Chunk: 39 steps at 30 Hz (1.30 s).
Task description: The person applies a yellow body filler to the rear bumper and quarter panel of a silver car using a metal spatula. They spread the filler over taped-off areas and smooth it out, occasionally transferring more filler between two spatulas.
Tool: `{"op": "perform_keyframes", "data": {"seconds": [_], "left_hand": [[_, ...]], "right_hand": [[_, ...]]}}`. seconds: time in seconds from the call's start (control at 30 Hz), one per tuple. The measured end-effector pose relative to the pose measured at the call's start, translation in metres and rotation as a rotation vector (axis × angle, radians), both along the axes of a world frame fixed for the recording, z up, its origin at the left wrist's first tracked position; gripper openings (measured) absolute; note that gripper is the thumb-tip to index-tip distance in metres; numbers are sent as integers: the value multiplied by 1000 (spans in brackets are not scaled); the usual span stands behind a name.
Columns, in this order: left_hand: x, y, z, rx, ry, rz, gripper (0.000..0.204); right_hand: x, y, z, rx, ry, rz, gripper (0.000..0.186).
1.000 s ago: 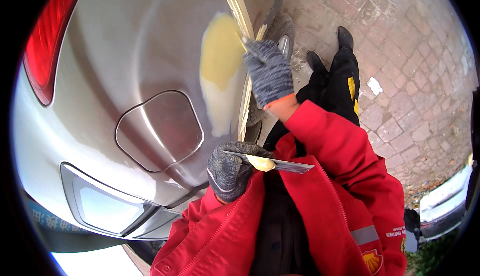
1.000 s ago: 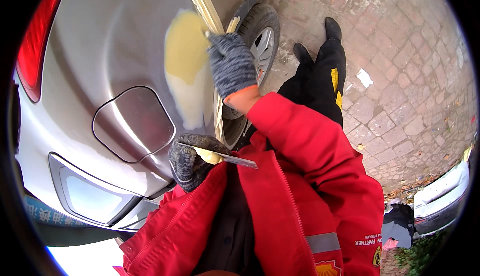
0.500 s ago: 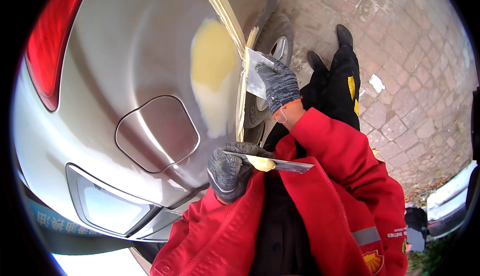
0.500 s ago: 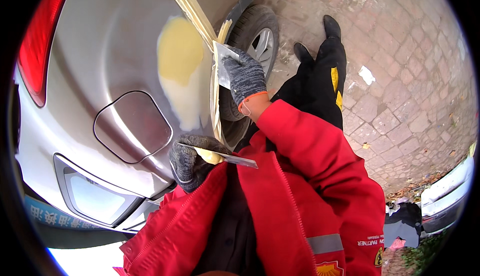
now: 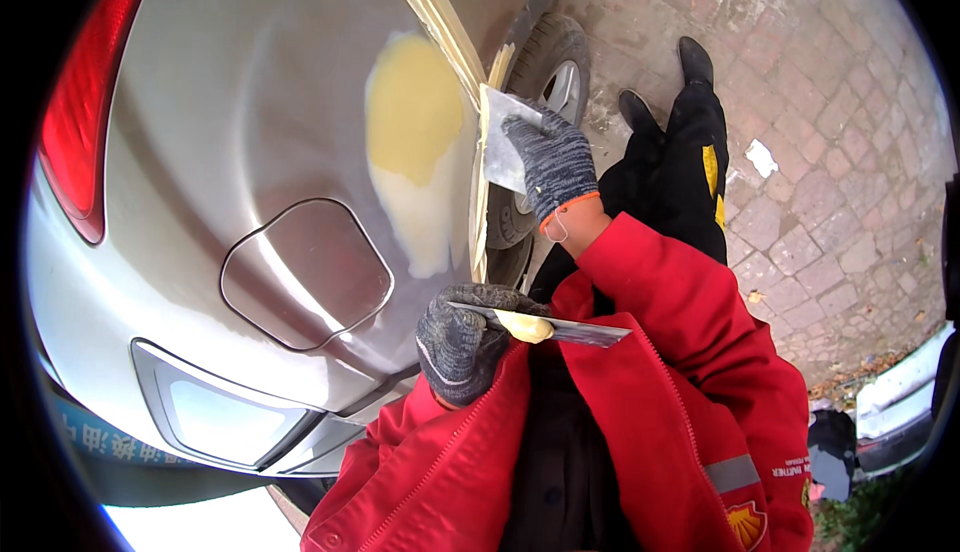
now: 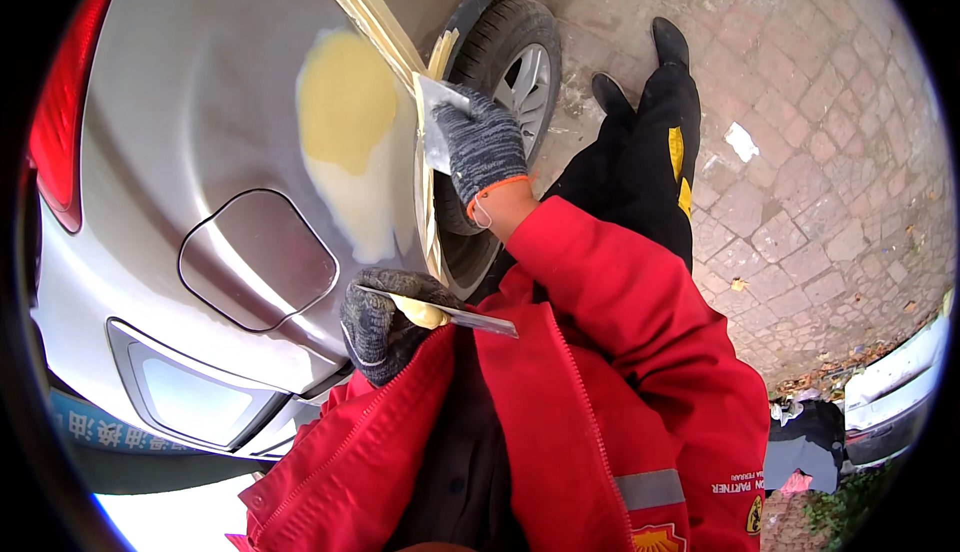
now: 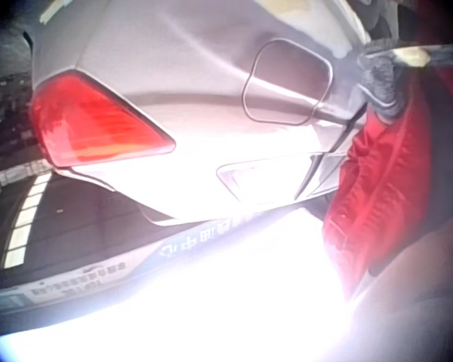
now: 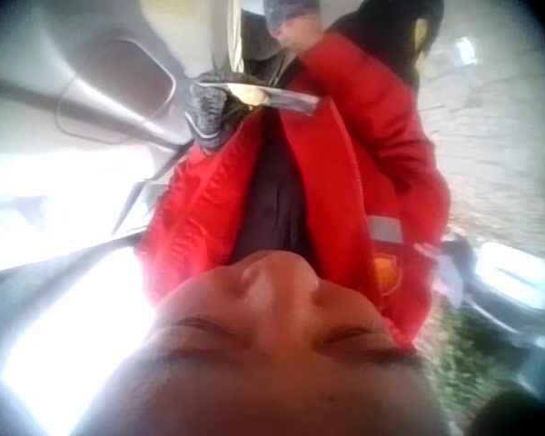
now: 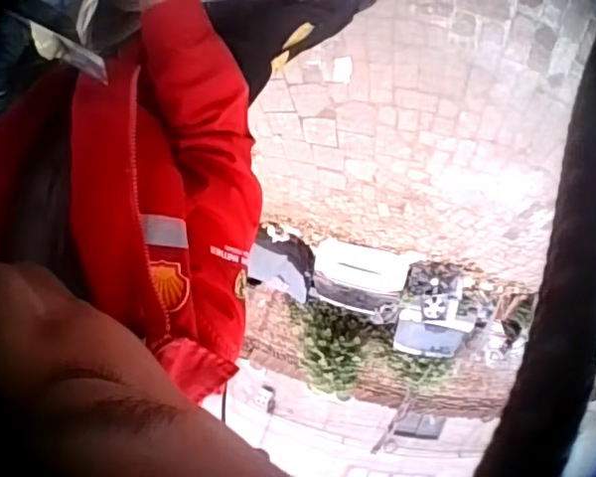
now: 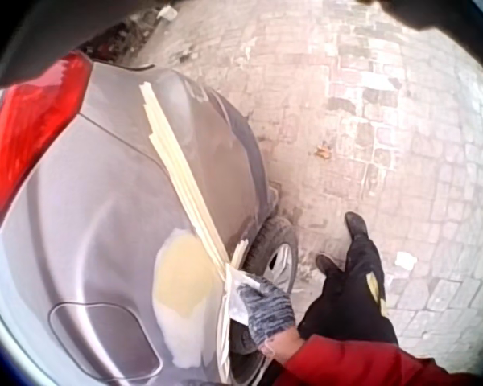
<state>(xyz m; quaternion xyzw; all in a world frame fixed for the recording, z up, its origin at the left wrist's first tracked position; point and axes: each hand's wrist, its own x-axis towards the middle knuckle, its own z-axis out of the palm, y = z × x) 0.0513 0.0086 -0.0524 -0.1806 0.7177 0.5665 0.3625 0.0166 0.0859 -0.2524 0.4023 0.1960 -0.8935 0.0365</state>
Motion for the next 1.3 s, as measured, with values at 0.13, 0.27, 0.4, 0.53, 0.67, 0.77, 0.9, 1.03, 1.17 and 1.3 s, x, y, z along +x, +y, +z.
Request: {"op": "perform_keyframes", "data": {"seconds": [0.13, 0.27, 0.4, 0.53, 0.67, 0.77, 0.9, 1.03, 1.17, 1.3], "left_hand": [[-7, 0, -1, -32, -51, -79, 72], [2, 12, -7, -69, 114, -12, 49], [-4, 9, -5, -28, 96, -52, 46], [-13, -5, -3, 24, -35, -72, 67], [-17, -16, -7, 59, -90, -55, 76], [-21, -12, -3, 55, -91, -37, 74], [-25, -14, -11, 117, -52, -63, 66], [-23, -12, -16, 76, 35, -13, 49], [-11, -44, -23, 34, -15, 121, 56], [-9, -46, -12, 67, -15, 86, 45]], "right_hand": [[2, -15, 8, -22, -44, 40, 27], [15, -29, 10, -166, -145, 56, 23], [19, -36, 18, -157, -156, 62, 23], [10, -40, 20, -93, -150, -18, 24], [5, -41, 17, -137, -190, 19, 24], [3, -40, 17, -163, -199, 49, 24], [3, -44, 17, -102, -203, 108, 23], [-2, -66, 3, -192, -148, 90, 22], [-12, -60, 43, 246, -191, 93, 24], [5, -60, 51, 422, 8, 156, 31]]}}
